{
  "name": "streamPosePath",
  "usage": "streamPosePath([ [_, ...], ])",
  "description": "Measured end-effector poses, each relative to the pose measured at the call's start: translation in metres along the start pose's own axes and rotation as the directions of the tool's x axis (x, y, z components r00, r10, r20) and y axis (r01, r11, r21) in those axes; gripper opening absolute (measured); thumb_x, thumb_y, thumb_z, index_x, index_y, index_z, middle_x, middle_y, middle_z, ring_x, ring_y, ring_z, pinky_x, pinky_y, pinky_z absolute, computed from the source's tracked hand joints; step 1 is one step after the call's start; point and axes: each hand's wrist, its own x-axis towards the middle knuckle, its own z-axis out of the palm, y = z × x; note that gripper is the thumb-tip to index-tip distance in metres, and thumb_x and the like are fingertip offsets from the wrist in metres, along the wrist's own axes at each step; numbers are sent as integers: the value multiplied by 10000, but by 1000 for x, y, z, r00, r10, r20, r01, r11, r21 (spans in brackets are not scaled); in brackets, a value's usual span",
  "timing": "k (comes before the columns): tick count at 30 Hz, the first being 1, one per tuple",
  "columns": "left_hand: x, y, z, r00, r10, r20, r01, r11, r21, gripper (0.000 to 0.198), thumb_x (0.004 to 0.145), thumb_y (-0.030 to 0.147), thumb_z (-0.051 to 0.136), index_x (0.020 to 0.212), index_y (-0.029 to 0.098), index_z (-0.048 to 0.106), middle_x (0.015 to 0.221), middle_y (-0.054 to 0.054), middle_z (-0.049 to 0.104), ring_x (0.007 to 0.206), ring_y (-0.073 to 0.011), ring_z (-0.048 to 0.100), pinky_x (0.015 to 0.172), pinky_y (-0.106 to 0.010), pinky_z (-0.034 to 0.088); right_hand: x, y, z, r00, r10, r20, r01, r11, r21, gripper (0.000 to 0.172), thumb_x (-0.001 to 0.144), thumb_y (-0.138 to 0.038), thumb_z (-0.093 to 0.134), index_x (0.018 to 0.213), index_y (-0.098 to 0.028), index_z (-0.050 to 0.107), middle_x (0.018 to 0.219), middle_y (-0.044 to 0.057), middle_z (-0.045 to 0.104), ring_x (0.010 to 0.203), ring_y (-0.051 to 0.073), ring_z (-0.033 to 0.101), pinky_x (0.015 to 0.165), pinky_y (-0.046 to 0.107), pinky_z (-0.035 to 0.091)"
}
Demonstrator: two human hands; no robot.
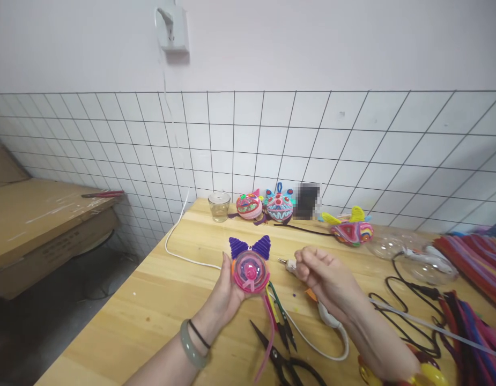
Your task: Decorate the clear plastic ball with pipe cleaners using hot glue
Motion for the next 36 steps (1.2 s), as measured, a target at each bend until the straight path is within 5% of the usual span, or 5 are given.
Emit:
streamPosePath([
  [4, -1, 3, 4, 1000, -20, -5, 20, 998, -51, 687, 865, 658, 303, 1028, 107, 679, 959, -157, 734, 889, -256, 681, 825, -424, 517, 3, 13, 10, 999, -21, 35, 30, 950, -311, 335, 588, -451, 817, 711, -173, 675, 600, 1, 629, 576, 139, 551, 586, 275, 448],
  [15, 0, 1, 2, 996, -83, -14, 82, 995, -48, 635, 876, 627, 351, 975, 92, 679, 810, -137, 737, 691, -216, 685, 653, -349, 547, 1, 27, 27, 976, -101, 194, 187, 845, -501, 299, 825, -477, 571, 700, -205, 567, 639, -16, 519, 617, 143, 462, 574, 261, 387],
  [24, -1, 5, 6, 988, -112, -105, 104, 992, -78, 614, 898, 597, 330, 1022, 95, 661, 924, -146, 732, 756, -215, 692, 659, -328, 549, 3, 6, 3, 987, -133, -94, 138, 989, 51, 295, 736, -468, 728, 746, -204, 598, 675, -13, 539, 617, 126, 484, 620, 264, 431],
  [32, 0, 0, 4, 993, -76, -85, 74, 997, -37, 577, 915, 563, 341, 995, 96, 671, 846, -127, 741, 741, -213, 690, 730, -361, 549, 6, 26, 32, 990, -49, 135, 101, 903, -417, 251, 727, -420, 664, 799, -183, 626, 672, 5, 598, 604, 153, 528, 594, 288, 435],
  [36, 0, 1, 7, 988, -92, -126, 93, 996, 6, 596, 910, 578, 331, 980, 91, 666, 825, -129, 737, 722, -212, 685, 701, -354, 550, 7, 25, 36, 967, -107, 233, 240, 697, -676, 184, 851, -328, 493, 742, -197, 564, 684, 6, 553, 637, 165, 502, 607, 293, 401],
])
